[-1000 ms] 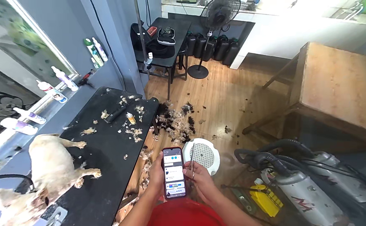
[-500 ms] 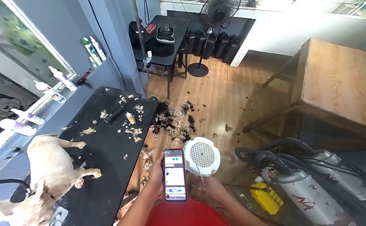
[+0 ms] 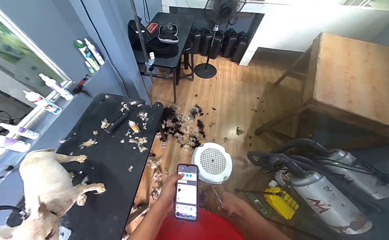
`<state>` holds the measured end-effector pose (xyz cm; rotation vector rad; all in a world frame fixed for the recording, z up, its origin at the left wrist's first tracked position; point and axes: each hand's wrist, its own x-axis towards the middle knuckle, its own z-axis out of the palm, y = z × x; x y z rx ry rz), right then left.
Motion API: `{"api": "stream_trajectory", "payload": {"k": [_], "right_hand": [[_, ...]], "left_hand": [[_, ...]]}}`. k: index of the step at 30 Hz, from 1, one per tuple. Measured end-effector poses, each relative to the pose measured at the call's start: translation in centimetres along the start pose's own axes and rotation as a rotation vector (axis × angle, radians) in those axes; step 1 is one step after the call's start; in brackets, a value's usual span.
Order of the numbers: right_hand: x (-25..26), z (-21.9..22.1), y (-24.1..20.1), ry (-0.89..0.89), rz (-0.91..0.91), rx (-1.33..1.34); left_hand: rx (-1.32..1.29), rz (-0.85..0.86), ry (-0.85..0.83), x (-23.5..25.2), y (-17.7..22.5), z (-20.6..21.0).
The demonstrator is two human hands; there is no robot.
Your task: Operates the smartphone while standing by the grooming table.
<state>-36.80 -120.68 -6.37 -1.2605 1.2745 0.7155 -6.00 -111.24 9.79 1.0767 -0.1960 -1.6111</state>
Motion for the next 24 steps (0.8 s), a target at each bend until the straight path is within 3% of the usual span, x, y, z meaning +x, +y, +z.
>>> {"api": "stream_trajectory", "payload": {"k": [5,10,17,24], "right_hand": [[0.3,0.2,2.1,0.183,0.001,0.007],[3.1,0.5,8.6,0.237,0.157,-0.062],[1.5,-1.9,13.2,0.387,0.334,0.596],[-0.4,-6.6,12.0,0.537,0.377,0.783]], "left_hand": [[-0.044,-0.019,0.043,-0.4,-0.1,0.1],[-0.068,-0.013,0.050,-0.8,-0.3,-0.1],[-0.031,0.064,-0.005,-1.5,-0.1,-0.1],[-0.066,0.006,0.074,-1.2,-0.1,0.6]]}}
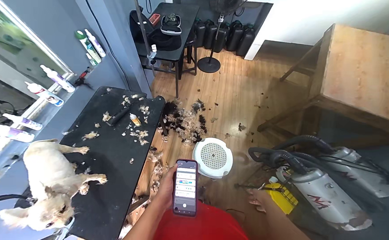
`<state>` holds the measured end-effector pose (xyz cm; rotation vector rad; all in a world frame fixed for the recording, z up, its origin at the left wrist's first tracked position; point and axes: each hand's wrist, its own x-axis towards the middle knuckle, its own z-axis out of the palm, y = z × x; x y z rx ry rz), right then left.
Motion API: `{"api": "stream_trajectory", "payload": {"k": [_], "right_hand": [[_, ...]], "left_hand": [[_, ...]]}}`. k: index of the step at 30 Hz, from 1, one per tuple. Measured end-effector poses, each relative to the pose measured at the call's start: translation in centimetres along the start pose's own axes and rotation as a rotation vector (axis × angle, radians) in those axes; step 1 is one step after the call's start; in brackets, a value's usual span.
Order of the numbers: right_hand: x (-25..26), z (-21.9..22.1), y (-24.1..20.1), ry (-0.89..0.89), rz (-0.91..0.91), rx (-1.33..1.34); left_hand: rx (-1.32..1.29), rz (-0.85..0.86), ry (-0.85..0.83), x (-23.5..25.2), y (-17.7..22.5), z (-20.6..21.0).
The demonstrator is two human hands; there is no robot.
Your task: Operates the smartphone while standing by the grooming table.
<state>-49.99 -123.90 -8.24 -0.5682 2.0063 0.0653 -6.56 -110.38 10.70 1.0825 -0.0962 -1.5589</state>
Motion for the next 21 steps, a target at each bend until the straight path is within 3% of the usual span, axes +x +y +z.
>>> {"api": "stream_trajectory", "payload": {"k": [7,12,21], "right_hand": [[-0.2,0.8,-3.0,0.040,-0.052,-0.030],[-0.6,4.1,-2.3,-0.030,-0.113,-0.190],[-0.2,5.2,-2.2,-0.070,-0.103,-0.169]], "left_hand": [[0.058,0.035,-0.040,-0.2,0.1,0.0],[-0.103,0.007,-0.047,0.0,-0.2,0.2],[-0.003,0.012,-0.099,-0.3,0.1,0.4]]}}
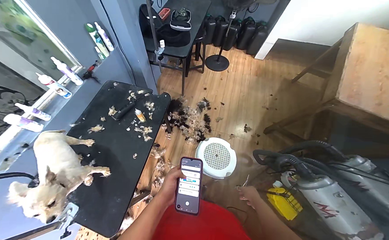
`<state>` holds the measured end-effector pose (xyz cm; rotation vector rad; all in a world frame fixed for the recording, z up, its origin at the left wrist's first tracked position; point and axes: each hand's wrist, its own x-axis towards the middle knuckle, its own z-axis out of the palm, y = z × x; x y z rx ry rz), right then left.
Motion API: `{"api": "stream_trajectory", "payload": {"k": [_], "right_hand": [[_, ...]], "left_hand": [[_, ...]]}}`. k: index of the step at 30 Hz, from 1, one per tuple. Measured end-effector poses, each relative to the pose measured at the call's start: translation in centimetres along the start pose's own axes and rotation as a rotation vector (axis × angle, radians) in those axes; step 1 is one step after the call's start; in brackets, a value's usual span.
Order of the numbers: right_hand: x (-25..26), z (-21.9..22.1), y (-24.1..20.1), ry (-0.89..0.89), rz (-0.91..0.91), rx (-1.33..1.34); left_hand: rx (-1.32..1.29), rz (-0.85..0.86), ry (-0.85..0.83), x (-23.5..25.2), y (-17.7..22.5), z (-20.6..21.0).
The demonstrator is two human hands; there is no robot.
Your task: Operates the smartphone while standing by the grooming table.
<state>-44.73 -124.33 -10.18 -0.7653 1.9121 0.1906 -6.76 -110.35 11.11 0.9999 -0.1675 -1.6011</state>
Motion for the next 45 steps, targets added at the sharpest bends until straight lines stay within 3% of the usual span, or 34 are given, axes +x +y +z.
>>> {"api": "stream_trajectory", "payload": {"k": [5,11,45], "right_hand": [[0.1,-0.1,0.1,0.024,-0.023,0.026],[-0.3,1.6,0.8,-0.011,-0.028,-0.029],[-0.9,2.5,-0.7,-0.063,-0.107,-0.149]], "left_hand": [[0.113,0.021,0.019,0.0,0.1,0.0],[0.029,-0.032,0.124,0.1,-0.1,0.6],[-0.017,0.036,0.007,-0.7,0.1,-1.1]]}}
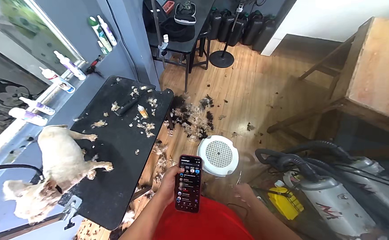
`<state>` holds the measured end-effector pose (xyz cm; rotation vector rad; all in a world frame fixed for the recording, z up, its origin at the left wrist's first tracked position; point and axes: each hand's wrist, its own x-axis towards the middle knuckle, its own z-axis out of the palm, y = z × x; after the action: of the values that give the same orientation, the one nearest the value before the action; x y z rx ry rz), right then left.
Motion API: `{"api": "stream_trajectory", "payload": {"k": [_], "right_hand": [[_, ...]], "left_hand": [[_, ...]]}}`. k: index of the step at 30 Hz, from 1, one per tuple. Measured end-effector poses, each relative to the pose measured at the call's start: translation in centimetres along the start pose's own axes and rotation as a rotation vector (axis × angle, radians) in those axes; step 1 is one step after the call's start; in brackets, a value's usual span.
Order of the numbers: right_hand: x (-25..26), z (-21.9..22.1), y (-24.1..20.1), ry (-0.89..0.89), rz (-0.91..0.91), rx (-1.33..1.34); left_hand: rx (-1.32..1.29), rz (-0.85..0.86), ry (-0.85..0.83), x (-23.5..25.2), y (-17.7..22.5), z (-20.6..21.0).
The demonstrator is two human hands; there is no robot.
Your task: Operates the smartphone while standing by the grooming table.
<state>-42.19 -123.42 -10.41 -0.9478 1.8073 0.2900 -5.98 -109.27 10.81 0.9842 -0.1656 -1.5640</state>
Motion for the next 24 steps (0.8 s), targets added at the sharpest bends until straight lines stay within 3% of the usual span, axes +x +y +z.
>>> {"api": "stream_trajectory", "payload": {"k": [10,24], "right_hand": [[0.6,-0.1,-0.3,-0.001,-0.039,-0.022],[0.1,0.9,0.3,-0.040,-0.075,-0.068]], "left_hand": [[0.055,0.017,-0.106,-0.2,0.3,0.2],[0.097,0.038,0.127,0.0,0.8,0.9]]}}
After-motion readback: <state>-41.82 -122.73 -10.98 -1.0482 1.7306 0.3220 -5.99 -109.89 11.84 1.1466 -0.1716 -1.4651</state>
